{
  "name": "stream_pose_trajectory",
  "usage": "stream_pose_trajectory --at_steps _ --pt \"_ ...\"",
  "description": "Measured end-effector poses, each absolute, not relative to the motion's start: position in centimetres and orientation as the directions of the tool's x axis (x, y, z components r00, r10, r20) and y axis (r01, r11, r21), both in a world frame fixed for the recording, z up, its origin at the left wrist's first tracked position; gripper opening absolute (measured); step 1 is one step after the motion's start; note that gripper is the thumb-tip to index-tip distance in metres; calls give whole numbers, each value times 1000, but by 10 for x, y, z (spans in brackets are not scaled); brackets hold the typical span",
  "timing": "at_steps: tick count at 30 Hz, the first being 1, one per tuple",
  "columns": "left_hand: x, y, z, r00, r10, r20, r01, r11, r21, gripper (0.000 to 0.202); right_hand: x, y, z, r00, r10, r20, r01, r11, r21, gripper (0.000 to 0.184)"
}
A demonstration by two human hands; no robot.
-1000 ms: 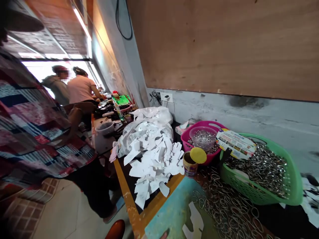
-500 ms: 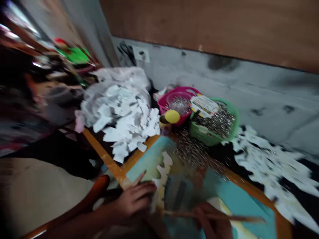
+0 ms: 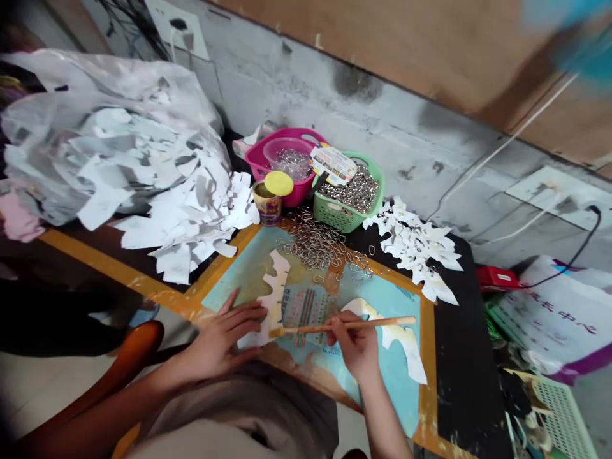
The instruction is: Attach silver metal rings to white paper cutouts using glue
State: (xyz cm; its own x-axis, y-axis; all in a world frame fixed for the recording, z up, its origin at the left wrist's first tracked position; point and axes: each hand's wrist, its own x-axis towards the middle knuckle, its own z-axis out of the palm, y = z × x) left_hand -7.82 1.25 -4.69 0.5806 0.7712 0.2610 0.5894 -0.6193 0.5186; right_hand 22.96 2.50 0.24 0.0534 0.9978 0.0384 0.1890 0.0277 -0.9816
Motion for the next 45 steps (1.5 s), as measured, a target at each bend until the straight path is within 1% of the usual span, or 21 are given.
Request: stream_pose_trajectory --at_steps 3,7,10,11,14,18,22,24,26,27,29,32,34,37,39,42,45 --pt "-78 13 -46 578 780 241 592 -604 534 23 235 27 4 105 989 106 248 77 -966 27" --pt "-77 13 -45 587 781 212 600 -596 534 23 236 26 4 19 994 104 255 96 -962 26" --pt "-77 13 -45 590 780 206 596 -594 540 23 238 25 4 80 983 168 262 141 -955 24" --pt "-77 13 -45 590 781 207 595 -594 542 22 239 25 4 73 981 181 260 156 -953 24" --pt "-77 13 -46 580 785 218 597 -591 543 22 241 24 6 -34 989 147 271 150 -951 25" --pt "-77 13 -46 577 784 228 597 -596 538 22 235 23 8 55 981 185 259 165 -952 25" --pt "-77 12 -45 573 784 239 609 -603 515 25 225 29 5 -31 993 116 256 120 -959 26" --pt "-77 11 -44 556 790 258 630 -604 488 26 223 36 1 33 992 122 260 109 -959 25" --pt "-77 11 -43 555 792 254 643 -602 473 26 225 42 -3 112 981 158 213 131 -968 23" --pt "-77 11 -42 562 790 245 642 -603 474 25 226 46 -4 120 978 168 181 145 -973 24" --pt "-77 12 -41 581 782 224 633 -608 480 24 226 52 -6 74 985 155 142 143 -979 26" --pt "-77 13 -41 600 770 218 622 -620 479 23 219 65 -4 19 992 122 181 116 -977 27" --pt "-78 14 -41 606 765 217 620 -626 473 22 214 75 -2 70 986 151 201 134 -970 25" --pt "-78 14 -42 611 762 214 621 -629 468 20 210 88 -1 150 965 213 166 188 -968 25" --pt "-78 14 -44 612 761 215 622 -631 465 20 209 93 -2 113 971 209 151 191 -970 26" --pt "-77 13 -46 613 758 225 618 -637 462 20 206 100 -2 68 978 195 207 178 -962 26" --pt "-78 12 -44 622 751 223 611 -644 461 20 200 106 -2 127 960 251 259 212 -942 24"
